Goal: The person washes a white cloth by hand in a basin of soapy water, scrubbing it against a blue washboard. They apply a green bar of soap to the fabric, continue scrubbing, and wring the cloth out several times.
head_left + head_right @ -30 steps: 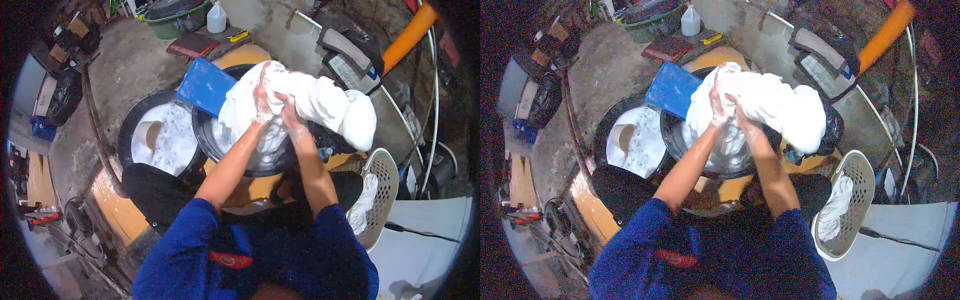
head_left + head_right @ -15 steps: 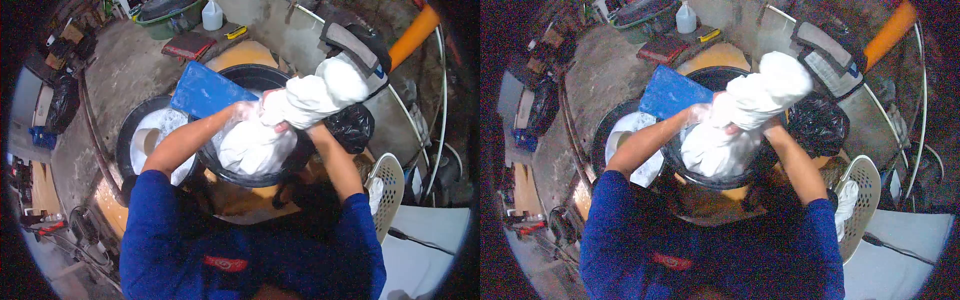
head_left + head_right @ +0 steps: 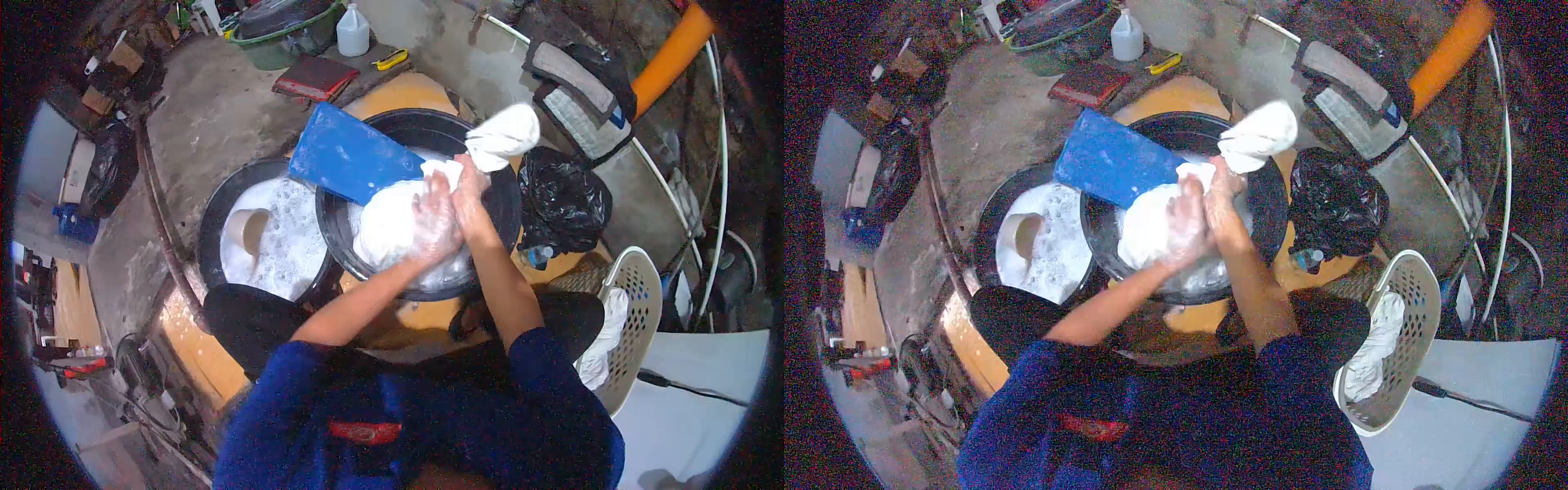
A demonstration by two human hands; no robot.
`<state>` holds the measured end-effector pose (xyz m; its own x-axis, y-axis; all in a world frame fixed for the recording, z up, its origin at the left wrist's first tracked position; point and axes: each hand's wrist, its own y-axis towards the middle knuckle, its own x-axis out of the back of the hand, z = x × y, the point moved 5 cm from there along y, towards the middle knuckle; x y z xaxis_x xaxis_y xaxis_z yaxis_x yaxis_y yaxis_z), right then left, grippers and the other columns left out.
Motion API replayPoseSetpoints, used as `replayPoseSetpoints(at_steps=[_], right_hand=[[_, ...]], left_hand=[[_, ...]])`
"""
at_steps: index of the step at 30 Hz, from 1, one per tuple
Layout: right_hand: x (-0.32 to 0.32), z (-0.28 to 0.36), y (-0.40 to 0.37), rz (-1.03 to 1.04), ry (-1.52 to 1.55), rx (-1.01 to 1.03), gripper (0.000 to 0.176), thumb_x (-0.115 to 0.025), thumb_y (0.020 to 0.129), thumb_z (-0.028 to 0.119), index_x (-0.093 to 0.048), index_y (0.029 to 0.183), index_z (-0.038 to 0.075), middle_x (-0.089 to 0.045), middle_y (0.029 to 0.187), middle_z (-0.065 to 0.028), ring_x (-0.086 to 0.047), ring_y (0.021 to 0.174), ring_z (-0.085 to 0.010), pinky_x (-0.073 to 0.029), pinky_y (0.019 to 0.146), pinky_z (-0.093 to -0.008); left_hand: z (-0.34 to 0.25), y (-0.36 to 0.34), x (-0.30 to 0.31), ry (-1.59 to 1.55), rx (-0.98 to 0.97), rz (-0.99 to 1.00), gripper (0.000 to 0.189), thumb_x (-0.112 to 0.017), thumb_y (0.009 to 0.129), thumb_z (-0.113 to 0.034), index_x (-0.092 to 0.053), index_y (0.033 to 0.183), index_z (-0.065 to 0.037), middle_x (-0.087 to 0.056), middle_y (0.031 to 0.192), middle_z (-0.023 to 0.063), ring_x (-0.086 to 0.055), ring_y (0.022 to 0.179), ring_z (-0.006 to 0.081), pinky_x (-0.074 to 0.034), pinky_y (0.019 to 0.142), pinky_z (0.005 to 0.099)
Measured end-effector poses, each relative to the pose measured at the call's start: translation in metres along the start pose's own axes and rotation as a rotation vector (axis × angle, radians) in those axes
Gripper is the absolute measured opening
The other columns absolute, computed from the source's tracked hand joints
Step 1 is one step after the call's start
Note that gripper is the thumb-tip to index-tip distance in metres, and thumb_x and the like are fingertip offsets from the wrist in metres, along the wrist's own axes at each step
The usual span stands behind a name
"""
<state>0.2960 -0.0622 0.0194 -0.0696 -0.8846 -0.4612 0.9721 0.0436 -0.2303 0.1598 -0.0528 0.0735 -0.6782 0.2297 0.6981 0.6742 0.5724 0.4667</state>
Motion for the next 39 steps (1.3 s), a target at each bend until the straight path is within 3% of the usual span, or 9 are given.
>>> replayPoseSetpoints(at_steps=[3, 11, 18, 20, 23, 25, 27, 30, 39], right_hand=[[0.008, 0.008, -0.038, 0.014, 0.093, -0.161, 0.018, -0.060, 0.061, -0.002, -0.056, 0.077, 0.006, -0.056, 0.079, -0.0046, -0.054, 0.067, -0.0162, -0.045, 0.061, -0.0300], [0.003, 0.096, -0.081, 0.847, -0.945, 1.336, 0.041, -0.049, 0.083, 0.026, -0.045, 0.117, 0.002, -0.045, 0.121, -0.0139, -0.038, 0.114, -0.0260, -0.026, 0.098, -0.0384], [-0.060, 0.124, -0.059, 1.273, -0.090, 0.155, 0.056, -0.047, 0.081, 0.041, -0.040, 0.120, 0.001, -0.046, 0.119, -0.0143, -0.043, 0.109, -0.0244, -0.033, 0.094, -0.0369], [-0.067, 0.097, -0.039, 1.348, 0.004, -0.065, 0.061, -0.046, 0.080, 0.045, -0.039, 0.121, 0.000, -0.046, 0.119, -0.0144, -0.044, 0.108, -0.0239, -0.034, 0.093, -0.0364], [-0.049, 0.022, -0.009, 1.304, 0.068, -0.322, 0.068, -0.045, 0.079, 0.051, -0.037, 0.123, 0.000, -0.046, 0.118, -0.0145, -0.046, 0.106, -0.0232, -0.037, 0.091, -0.0358], [-0.013, -0.025, 0.001, 1.096, -0.019, -0.394, 0.070, -0.050, 0.077, 0.052, -0.038, 0.121, -0.001, -0.047, 0.117, -0.0133, -0.048, 0.104, -0.0216, -0.039, 0.088, -0.0344], [0.007, -0.024, -0.011, 0.989, -0.103, -0.486, 0.065, -0.056, 0.076, 0.048, -0.044, 0.115, -0.001, -0.051, 0.110, -0.0105, -0.051, 0.097, -0.0190, -0.042, 0.083, -0.0319], [0.005, 0.014, -0.048, 0.921, -0.168, -0.773, 0.038, -0.058, 0.078, 0.033, -0.056, 0.100, 0.002, -0.059, 0.090, -0.0043, -0.057, 0.080, -0.0148, -0.047, 0.070, -0.0278], [0.006, -0.009, -0.051, 0.920, -0.629, -0.039, 0.042, -0.061, 0.071, 0.020, -0.049, 0.106, -0.001, -0.056, 0.094, -0.0088, -0.056, 0.086, -0.0169, -0.047, 0.069, -0.0272]], left_hand=[[0.008, -0.005, -0.009, 0.154, -0.036, -0.288, 0.066, -0.059, 0.065, -0.018, -0.032, 0.121, 0.006, -0.046, 0.110, 0.0240, -0.046, 0.101, 0.0393, -0.036, 0.085, 0.0437], [-0.015, 0.046, 0.054, -0.488, -0.344, -0.087, 0.050, -0.062, 0.054, -0.013, -0.055, 0.101, -0.001, -0.060, 0.083, 0.0187, -0.059, 0.078, 0.0341, -0.046, 0.069, 0.0380], [-0.006, 0.061, 0.066, -0.563, -0.649, 0.405, 0.062, -0.069, 0.054, -0.021, -0.051, 0.109, -0.002, -0.051, 0.113, 0.0121, -0.046, 0.105, 0.0229, -0.036, 0.091, 0.0329], [-0.005, 0.062, 0.059, -0.596, -0.236, 0.731, 0.064, -0.068, 0.052, -0.022, -0.049, 0.108, 0.001, -0.050, 0.111, 0.0122, -0.044, 0.105, 0.0242, -0.035, 0.091, 0.0316], [-0.010, 0.063, 0.068, -0.934, -0.052, 0.385, 0.071, -0.068, 0.049, -0.026, -0.046, 0.110, 0.003, -0.050, 0.107, 0.0157, -0.045, 0.102, 0.0266, -0.035, 0.089, 0.0303], [0.015, 0.066, 0.039, -0.069, 0.354, 0.509, 0.077, -0.078, 0.048, -0.023, -0.042, 0.112, 0.001, -0.048, 0.099, 0.0154, -0.045, 0.098, 0.0244, -0.039, 0.082, 0.0323], [0.019, 0.087, 0.049, -1.110, 0.282, 0.375, 0.058, -0.078, 0.053, -0.018, -0.049, 0.102, -0.002, -0.053, 0.086, 0.0096, -0.052, 0.083, 0.0202, -0.043, 0.076, 0.0295], [0.035, 0.103, 0.045, -1.035, 0.326, 0.187, 0.037, -0.075, 0.057, -0.016, -0.057, 0.085, -0.001, -0.057, 0.072, 0.0049, -0.055, 0.066, 0.0169, -0.045, 0.064, 0.0270], [0.022, 0.096, -0.006, -0.241, 0.007, 0.165, 0.046, -0.065, 0.061, -0.024, -0.056, 0.101, -0.004, -0.058, 0.098, 0.0175, -0.058, 0.090, 0.0289, -0.046, 0.076, 0.0369]])
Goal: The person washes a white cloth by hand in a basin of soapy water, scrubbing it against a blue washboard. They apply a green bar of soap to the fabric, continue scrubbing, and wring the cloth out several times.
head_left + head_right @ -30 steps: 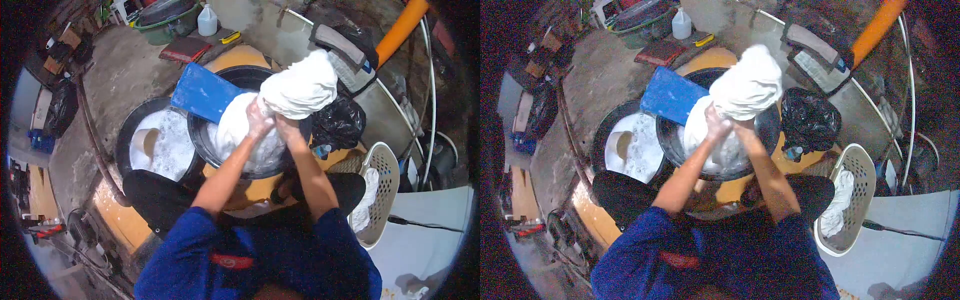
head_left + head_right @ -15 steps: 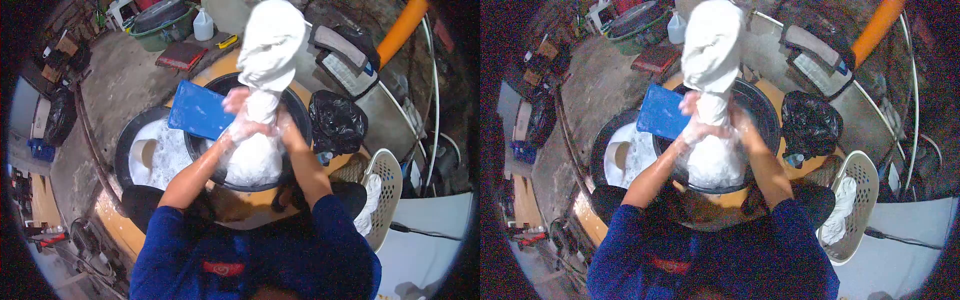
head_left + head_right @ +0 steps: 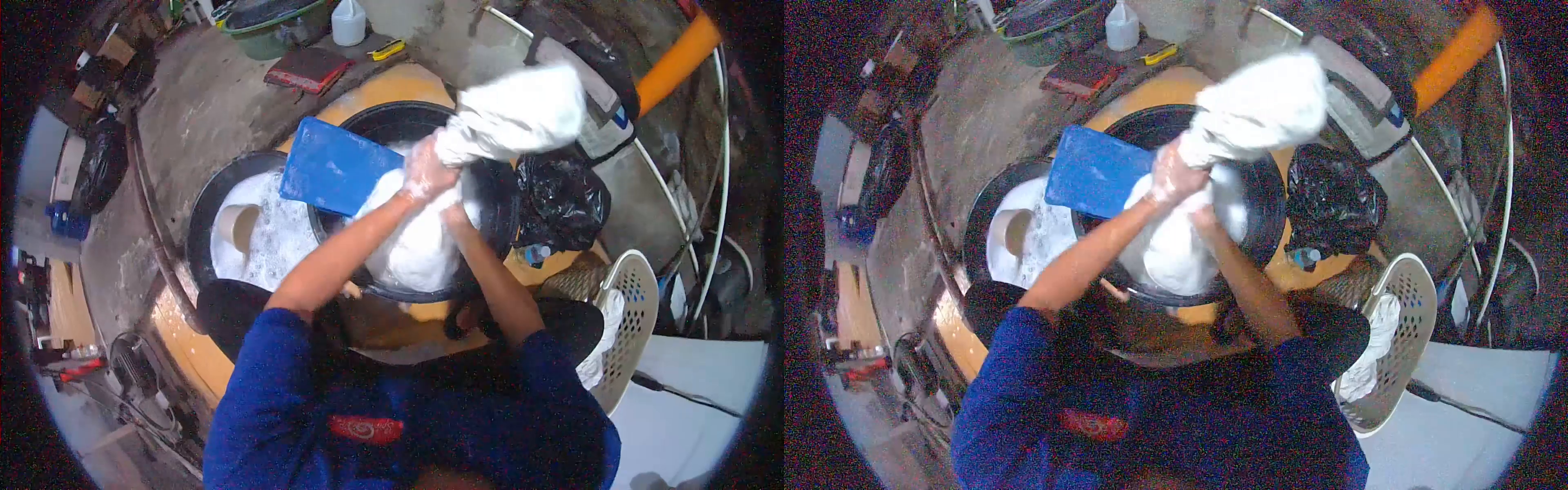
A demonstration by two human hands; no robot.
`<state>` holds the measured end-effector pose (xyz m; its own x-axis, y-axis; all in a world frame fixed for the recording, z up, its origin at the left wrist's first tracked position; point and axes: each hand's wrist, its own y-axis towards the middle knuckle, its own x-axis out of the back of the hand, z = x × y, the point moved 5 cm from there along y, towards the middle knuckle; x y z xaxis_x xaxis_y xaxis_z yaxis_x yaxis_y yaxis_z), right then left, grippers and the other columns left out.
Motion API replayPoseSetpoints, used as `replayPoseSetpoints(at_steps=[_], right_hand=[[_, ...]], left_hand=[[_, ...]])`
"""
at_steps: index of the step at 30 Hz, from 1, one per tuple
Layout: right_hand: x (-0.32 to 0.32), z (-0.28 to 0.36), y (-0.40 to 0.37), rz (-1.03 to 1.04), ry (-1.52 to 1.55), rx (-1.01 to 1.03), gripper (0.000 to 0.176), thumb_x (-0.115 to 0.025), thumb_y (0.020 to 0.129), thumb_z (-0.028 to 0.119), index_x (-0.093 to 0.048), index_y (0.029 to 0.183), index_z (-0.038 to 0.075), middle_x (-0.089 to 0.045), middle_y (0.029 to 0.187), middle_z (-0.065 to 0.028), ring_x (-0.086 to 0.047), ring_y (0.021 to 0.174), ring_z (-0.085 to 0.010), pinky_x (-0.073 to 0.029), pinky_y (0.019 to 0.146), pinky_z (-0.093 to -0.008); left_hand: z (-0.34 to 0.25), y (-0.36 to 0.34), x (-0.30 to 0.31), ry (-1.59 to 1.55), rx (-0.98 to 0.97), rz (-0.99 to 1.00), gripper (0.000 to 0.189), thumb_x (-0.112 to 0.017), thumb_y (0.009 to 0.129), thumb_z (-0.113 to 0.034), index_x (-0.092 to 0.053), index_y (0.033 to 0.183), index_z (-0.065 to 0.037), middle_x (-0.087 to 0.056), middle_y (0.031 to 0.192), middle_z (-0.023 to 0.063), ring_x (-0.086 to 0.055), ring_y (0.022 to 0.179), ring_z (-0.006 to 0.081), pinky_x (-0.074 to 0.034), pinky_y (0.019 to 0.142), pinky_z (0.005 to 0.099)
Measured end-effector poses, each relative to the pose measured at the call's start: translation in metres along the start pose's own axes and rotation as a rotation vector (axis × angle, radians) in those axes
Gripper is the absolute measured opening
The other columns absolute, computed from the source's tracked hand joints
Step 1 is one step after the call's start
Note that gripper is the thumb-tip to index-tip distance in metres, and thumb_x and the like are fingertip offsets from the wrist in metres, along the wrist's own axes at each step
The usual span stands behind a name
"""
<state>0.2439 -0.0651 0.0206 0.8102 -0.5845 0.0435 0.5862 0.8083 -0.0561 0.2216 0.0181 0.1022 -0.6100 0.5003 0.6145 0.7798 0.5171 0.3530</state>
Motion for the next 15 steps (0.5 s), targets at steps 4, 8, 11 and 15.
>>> replayPoseSetpoints(at_steps=[4, 8, 11, 15], right_hand=[[0.017, 0.007, -0.009, -0.212, 0.113, -0.025, 0.040, -0.058, 0.070, 0.015, -0.050, 0.105, -0.002, -0.056, 0.094, -0.0093, -0.056, 0.085, -0.0171, -0.048, 0.066, -0.0265], [0.012, 0.031, -0.011, -0.236, 0.258, 0.028, 0.037, -0.056, 0.068, 0.009, -0.051, 0.103, -0.003, -0.055, 0.095, -0.0103, -0.056, 0.085, -0.0176, -0.048, 0.063, -0.0254], [-0.016, 0.059, -0.025, -0.224, 0.515, 0.142, 0.036, -0.056, 0.063, 0.008, -0.052, 0.098, -0.003, -0.055, 0.091, -0.0118, -0.055, 0.084, -0.0196, -0.047, 0.064, -0.0271], [-0.016, 0.092, -0.024, -0.122, 0.416, 0.305, 0.035, -0.055, 0.065, 0.009, -0.053, 0.098, -0.003, -0.056, 0.091, -0.0117, -0.055, 0.084, -0.0198, -0.047, 0.066, -0.0278]], left_hand=[[-0.019, -0.062, 0.007, -0.137, -0.232, 0.015, 0.108, -0.073, 0.054, -0.037, -0.011, 0.131, 0.006, -0.021, 0.133, 0.0244, -0.018, 0.125, 0.0376, -0.016, 0.103, 0.0418], [0.007, -0.090, 0.008, -0.198, -0.311, -0.063, 0.113, -0.076, 0.049, -0.034, -0.009, 0.133, 0.002, -0.013, 0.137, 0.0224, -0.011, 0.128, 0.0364, -0.013, 0.104, 0.0431], [0.014, -0.082, 0.021, -0.306, -0.188, -0.276, 0.098, -0.071, 0.055, -0.023, -0.016, 0.132, 0.000, -0.024, 0.134, 0.0197, -0.025, 0.123, 0.0339, -0.023, 0.101, 0.0386], [0.050, -0.068, 0.005, -0.504, -0.117, -0.054, 0.076, -0.069, 0.061, -0.024, -0.033, 0.124, 0.001, -0.042, 0.123, 0.0181, -0.046, 0.108, 0.0302, -0.036, 0.093, 0.0368]])
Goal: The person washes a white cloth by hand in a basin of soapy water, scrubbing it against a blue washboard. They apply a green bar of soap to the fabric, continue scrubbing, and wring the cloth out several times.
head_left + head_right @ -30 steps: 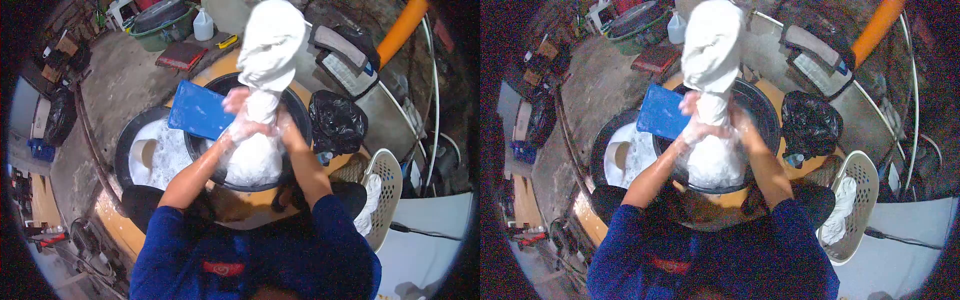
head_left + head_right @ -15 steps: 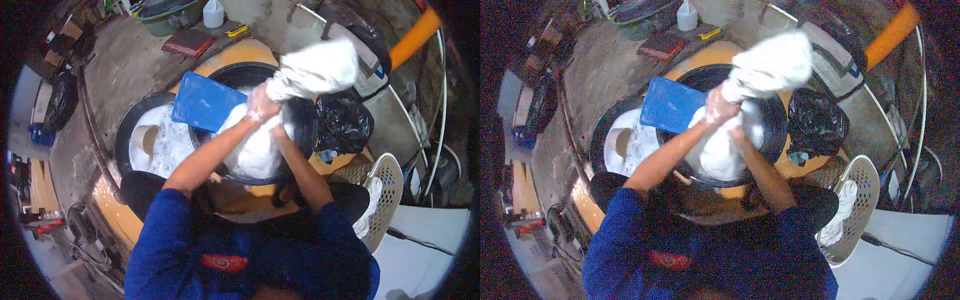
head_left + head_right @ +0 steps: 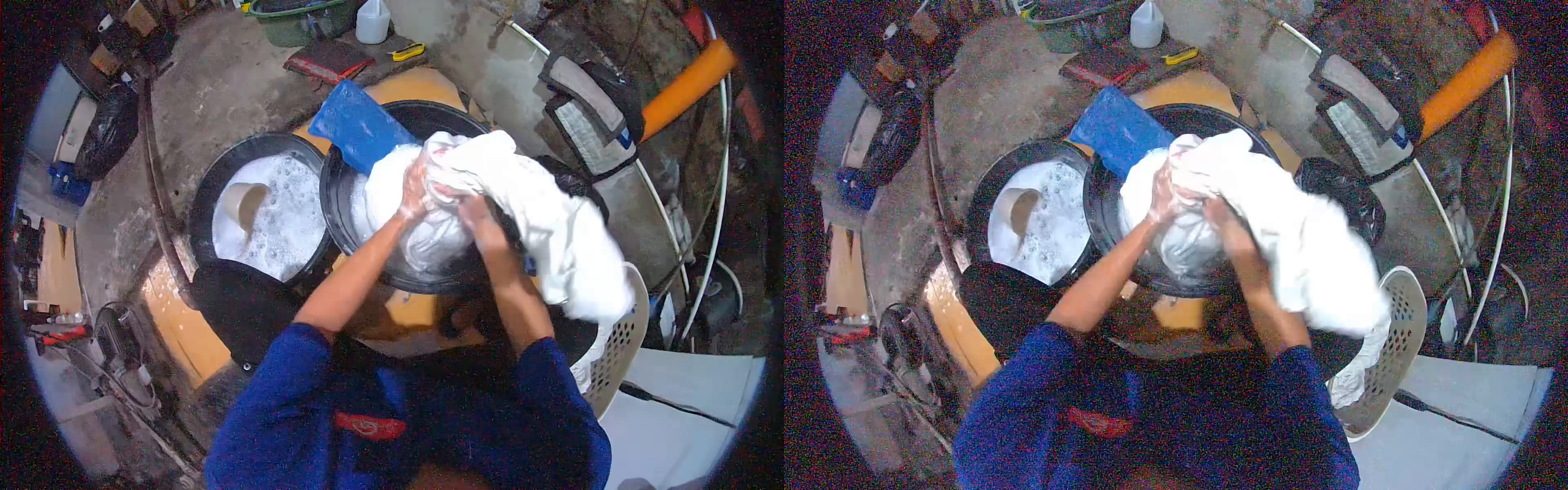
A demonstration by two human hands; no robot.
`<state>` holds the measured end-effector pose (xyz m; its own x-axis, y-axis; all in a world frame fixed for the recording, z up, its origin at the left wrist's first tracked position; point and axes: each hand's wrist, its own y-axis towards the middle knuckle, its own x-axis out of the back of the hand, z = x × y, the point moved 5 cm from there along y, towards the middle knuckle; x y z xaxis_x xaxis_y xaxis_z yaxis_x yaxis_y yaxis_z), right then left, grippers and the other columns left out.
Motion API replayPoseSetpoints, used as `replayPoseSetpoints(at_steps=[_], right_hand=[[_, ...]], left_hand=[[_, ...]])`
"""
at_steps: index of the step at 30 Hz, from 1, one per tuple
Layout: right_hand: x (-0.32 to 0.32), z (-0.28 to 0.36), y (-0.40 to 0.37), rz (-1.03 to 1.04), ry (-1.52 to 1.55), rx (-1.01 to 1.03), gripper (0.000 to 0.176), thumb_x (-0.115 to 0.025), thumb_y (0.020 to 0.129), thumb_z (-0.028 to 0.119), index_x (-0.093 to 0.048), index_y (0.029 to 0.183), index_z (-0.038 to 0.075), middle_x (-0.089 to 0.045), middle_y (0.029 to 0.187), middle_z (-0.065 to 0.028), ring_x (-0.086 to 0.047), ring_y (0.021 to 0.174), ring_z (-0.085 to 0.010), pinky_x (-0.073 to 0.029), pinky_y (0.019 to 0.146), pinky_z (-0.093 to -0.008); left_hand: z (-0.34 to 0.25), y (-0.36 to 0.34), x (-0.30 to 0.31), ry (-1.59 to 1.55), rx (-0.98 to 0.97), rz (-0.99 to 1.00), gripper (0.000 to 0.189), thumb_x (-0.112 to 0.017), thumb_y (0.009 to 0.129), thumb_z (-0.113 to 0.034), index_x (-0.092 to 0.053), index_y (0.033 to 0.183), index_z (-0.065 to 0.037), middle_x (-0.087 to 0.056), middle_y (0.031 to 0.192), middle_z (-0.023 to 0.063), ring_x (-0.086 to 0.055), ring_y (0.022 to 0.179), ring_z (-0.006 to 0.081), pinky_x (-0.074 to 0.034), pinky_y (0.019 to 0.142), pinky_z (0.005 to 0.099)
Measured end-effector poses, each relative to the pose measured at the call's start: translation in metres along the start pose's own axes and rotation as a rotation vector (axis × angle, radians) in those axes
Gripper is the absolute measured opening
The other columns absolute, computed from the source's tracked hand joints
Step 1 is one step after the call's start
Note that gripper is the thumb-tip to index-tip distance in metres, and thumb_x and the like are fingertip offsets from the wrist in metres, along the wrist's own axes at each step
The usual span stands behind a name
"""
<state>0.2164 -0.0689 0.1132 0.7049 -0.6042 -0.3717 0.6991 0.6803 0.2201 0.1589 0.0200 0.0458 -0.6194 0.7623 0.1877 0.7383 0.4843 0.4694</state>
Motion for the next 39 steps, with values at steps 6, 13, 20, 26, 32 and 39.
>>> replayPoseSetpoints(at_steps=[6, 13, 20, 26, 32, 39], right_hand=[[-0.007, 0.037, 0.025, 0.338, -0.058, 0.034, 0.033, -0.055, 0.068, 0.010, -0.053, 0.099, -0.003, -0.056, 0.091, -0.0114, -0.056, 0.084, -0.0202, -0.046, 0.070, -0.0290], [0.007, -0.001, 0.046, 0.553, 0.032, -0.135, 0.032, -0.054, 0.071, 0.011, -0.054, 0.099, -0.002, -0.057, 0.091, -0.0112, -0.056, 0.083, -0.0207, -0.045, 0.074, -0.0304], [0.048, -0.082, 0.033, 0.453, 0.186, -0.230, 0.030, -0.053, 0.074, 0.013, -0.055, 0.100, -0.002, -0.058, 0.091, -0.0109, -0.056, 0.083, -0.0211, -0.044, 0.078, -0.0318], [0.102, -0.140, 0.032, -0.417, 0.318, -0.317, 0.027, -0.054, 0.071, 0.017, -0.055, 0.089, -0.003, -0.059, 0.079, -0.0110, -0.058, 0.074, -0.0248, -0.046, 0.072, -0.0321], [0.085, -0.134, 0.010, -0.790, 0.467, -0.344, 0.021, -0.058, 0.071, 0.017, -0.053, 0.086, 0.003, -0.058, 0.077, -0.0095, -0.058, 0.066, -0.0260, -0.049, 0.062, -0.0351], [0.026, -0.049, -0.021, -0.448, 0.024, -0.080, 0.033, -0.065, 0.062, 0.003, -0.054, 0.093, 0.000, -0.057, 0.081, -0.0058, -0.057, 0.080, -0.0197, -0.046, 0.073, -0.0295]], left_hand=[[-0.043, 0.020, 0.004, -0.206, 0.014, 0.297, 0.054, -0.068, 0.058, -0.015, -0.048, 0.107, -0.003, -0.056, 0.101, 0.0107, -0.053, 0.095, 0.0195, -0.041, 0.086, 0.0333], [0.002, 0.009, -0.005, -0.265, 0.309, 0.884, 0.053, -0.065, 0.059, -0.014, -0.048, 0.107, -0.002, -0.055, 0.101, 0.0133, -0.053, 0.096, 0.0232, -0.042, 0.083, 0.0344], [0.043, 0.003, -0.016, -0.376, 0.560, 0.974, 0.051, -0.062, 0.060, -0.012, -0.047, 0.108, 0.000, -0.054, 0.102, 0.0160, -0.052, 0.096, 0.0269, -0.042, 0.080, 0.0354], [0.006, -0.014, -0.006, 0.548, 0.359, -0.057, 0.053, -0.058, 0.057, -0.012, -0.045, 0.107, 0.001, -0.050, 0.104, 0.0218, -0.049, 0.097, 0.0324, -0.039, 0.082, 0.0395], [-0.016, -0.074, -0.060, 1.084, 0.069, -0.185, 0.068, -0.054, 0.071, -0.021, -0.027, 0.128, 0.003, -0.030, 0.131, 0.0233, -0.020, 0.127, 0.0312, -0.023, 0.094, 0.0502], [-0.006, -0.050, -0.014, 0.157, 0.204, -0.376, 0.048, -0.065, 0.065, -0.012, -0.051, 0.110, -0.003, -0.057, 0.105, 0.0155, -0.056, 0.094, 0.0249, -0.042, 0.081, 0.0355]])
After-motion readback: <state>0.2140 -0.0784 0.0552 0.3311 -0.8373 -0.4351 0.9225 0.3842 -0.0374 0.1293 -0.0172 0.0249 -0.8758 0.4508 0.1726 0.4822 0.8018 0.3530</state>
